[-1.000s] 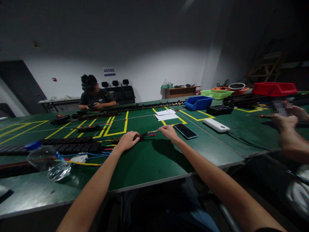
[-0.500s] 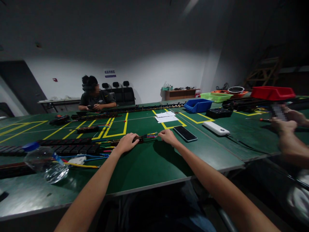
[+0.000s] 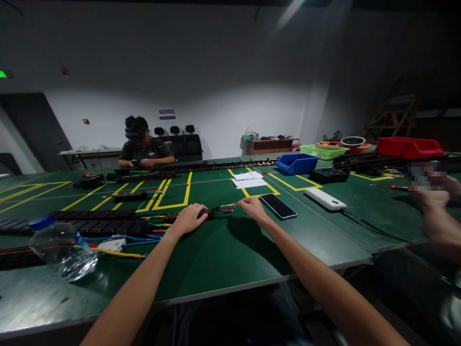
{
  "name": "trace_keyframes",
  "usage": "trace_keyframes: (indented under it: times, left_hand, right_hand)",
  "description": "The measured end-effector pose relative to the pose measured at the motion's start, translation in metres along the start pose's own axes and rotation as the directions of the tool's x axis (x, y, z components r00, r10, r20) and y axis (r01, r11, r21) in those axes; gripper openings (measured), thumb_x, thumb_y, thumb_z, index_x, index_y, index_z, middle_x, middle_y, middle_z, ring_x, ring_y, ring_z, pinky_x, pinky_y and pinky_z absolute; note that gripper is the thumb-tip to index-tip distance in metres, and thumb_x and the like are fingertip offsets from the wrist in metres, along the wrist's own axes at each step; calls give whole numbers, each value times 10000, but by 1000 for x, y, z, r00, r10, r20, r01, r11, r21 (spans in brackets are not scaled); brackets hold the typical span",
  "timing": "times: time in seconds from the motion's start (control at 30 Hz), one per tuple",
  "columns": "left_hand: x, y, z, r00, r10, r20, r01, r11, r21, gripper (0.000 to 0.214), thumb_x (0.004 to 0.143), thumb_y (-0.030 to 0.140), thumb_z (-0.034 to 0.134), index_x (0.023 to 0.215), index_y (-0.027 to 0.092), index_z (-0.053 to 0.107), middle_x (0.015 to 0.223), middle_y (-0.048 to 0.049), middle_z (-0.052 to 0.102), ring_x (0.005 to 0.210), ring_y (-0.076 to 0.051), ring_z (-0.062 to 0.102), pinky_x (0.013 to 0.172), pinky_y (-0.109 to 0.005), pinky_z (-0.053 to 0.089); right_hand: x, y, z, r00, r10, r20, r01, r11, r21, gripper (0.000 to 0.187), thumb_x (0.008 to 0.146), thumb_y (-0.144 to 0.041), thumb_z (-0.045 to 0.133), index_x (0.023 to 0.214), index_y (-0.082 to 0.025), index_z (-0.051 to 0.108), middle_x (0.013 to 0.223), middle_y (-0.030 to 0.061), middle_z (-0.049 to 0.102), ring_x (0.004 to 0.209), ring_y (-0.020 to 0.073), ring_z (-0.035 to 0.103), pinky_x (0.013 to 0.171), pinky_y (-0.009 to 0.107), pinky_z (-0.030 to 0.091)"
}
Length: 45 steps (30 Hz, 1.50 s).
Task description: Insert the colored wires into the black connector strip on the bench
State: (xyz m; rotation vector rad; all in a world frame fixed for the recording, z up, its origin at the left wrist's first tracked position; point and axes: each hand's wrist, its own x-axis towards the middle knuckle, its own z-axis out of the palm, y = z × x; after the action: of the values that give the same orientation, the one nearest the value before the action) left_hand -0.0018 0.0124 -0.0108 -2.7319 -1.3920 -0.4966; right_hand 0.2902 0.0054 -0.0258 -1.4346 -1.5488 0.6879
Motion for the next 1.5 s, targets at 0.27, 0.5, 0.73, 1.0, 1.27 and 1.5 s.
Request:
trace_keyframes:
  times: [0.27,0.5,0.73,1.0,1.27,1.5]
  left_hand:
    - [0,1,0,1000,-11,5,11,1000,3,359,1003,439,476,1205,210,665,1182,-94,697,1086,-266,652,950,-398,518]
    - [1,2,-2,1000,-11,19,11,1000,1,370,1005,441,467,1211,202,661,1184,-100,697,1078,-263,653,940,-395,520]
    - [1,2,-3,1000,-8,13,8,1000,2,385,1005,459,454,1207,207,663,1189,-98,698,1087,-268,653,938,-401,523]
    - [1,2,-2,1000,19,-8,-19,1000,19,356,999,429,466,1192,207,667,1168,-95,703,1087,-274,659,939,-402,524]
    - [1,0,-1,1000,20,-10,-20,1000,1,353,997,438,466,1186,216,665,1170,-92,702,1080,-266,659,940,-394,520]
    - [0,1,-3,1000,12,10,-12,1000,-11,373,995,450,459,1194,211,665,1185,-100,697,1082,-270,654,932,-399,522]
  right_hand:
    - [0,8,4,981,22,193,33,961,-276,292,873,-305,556,719,-157,754,568,15,629,526,125,514,523,243,314]
    - [2,10,2,1000,-4,1,4,954,-301,294,873,-299,568,1050,-195,778,877,43,737,767,173,629,614,245,365]
    - [-1,9,4,995,-54,87,80,940,-331,453,884,-237,546,1323,-204,657,855,26,715,758,174,620,637,249,382]
    - [-3,9,5,991,-17,135,75,897,-435,356,867,-217,583,1186,-230,743,928,42,740,783,182,632,652,255,389]
    - [1,10,5,993,-55,107,87,942,-325,208,888,-236,615,1010,-172,772,917,62,744,818,177,638,683,242,419]
    - [4,15,8,992,-67,110,89,975,-205,235,924,-303,577,911,-137,743,793,30,697,714,148,585,628,233,372]
